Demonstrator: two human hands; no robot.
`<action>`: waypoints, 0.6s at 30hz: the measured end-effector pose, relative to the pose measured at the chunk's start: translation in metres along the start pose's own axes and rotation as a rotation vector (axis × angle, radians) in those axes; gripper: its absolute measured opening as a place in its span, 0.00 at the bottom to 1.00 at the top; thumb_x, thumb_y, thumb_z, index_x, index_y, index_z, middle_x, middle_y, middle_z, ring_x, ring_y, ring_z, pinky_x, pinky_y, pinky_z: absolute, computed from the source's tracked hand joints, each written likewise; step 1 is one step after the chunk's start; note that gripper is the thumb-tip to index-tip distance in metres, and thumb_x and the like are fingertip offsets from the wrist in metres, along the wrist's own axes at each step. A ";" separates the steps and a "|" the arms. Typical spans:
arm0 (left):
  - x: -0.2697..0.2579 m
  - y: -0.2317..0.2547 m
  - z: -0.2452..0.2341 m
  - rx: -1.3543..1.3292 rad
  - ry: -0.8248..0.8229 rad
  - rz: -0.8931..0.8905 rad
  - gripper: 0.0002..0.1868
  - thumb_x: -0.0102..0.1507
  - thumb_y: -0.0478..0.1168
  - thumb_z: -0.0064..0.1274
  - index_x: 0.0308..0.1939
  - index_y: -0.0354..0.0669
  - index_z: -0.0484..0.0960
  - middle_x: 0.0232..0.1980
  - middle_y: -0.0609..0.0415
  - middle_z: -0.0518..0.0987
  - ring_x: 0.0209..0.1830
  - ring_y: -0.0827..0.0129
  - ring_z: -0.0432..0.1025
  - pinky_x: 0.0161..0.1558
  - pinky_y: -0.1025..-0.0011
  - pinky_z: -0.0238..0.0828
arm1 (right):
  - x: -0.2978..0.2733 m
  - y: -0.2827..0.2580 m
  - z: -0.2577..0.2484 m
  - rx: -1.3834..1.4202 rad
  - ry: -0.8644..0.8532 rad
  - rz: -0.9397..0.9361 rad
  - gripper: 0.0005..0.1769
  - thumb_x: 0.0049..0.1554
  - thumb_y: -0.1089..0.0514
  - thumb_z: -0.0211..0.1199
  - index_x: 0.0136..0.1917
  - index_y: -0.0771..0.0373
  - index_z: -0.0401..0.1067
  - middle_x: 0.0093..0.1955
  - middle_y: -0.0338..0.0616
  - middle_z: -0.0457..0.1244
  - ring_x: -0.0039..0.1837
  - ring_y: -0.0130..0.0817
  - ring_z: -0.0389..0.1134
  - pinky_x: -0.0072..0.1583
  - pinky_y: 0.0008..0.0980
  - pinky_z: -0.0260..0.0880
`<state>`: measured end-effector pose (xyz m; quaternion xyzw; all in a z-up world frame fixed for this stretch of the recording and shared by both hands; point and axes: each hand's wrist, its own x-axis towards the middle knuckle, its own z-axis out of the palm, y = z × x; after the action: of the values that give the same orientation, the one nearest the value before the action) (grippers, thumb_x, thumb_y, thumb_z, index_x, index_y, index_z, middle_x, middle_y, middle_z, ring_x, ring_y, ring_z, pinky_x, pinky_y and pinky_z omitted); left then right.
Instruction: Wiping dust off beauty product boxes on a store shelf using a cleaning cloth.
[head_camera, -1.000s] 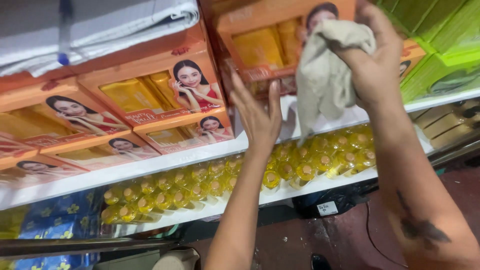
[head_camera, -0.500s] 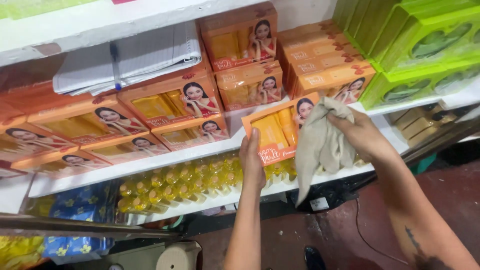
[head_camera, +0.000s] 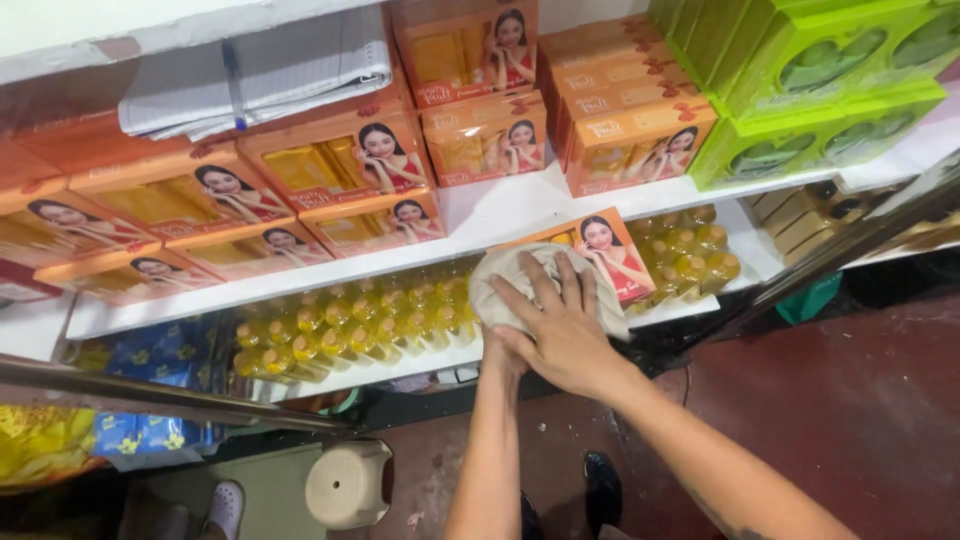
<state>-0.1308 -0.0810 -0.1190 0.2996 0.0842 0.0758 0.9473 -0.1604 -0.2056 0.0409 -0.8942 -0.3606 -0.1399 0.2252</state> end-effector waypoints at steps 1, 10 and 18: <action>-0.004 0.004 0.002 -0.001 0.007 -0.001 0.34 0.68 0.62 0.42 0.72 0.46 0.65 0.66 0.52 0.77 0.65 0.60 0.74 0.61 0.63 0.79 | -0.001 0.002 0.003 0.004 -0.006 -0.001 0.39 0.58 0.35 0.59 0.77 0.48 0.56 0.75 0.59 0.50 0.76 0.65 0.45 0.71 0.67 0.42; -0.047 0.046 0.038 0.292 0.336 -0.026 0.34 0.70 0.64 0.50 0.65 0.38 0.78 0.54 0.42 0.80 0.40 0.67 0.78 0.32 0.72 0.73 | 0.006 0.095 0.022 -0.046 0.092 0.108 0.28 0.65 0.47 0.57 0.76 0.53 0.68 0.72 0.59 0.58 0.74 0.65 0.57 0.73 0.58 0.58; -0.047 0.039 0.052 0.294 0.373 -0.164 0.29 0.61 0.59 0.52 0.62 0.54 0.69 0.54 0.54 0.80 0.47 0.68 0.79 0.40 0.63 0.82 | -0.022 0.011 0.007 -0.098 0.070 0.076 0.31 0.60 0.48 0.60 0.75 0.53 0.64 0.73 0.55 0.57 0.73 0.63 0.55 0.74 0.63 0.51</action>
<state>-0.1694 -0.0877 -0.0488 0.4073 0.2917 0.0396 0.8646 -0.1675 -0.2219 0.0228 -0.9117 -0.3110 -0.1802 0.1989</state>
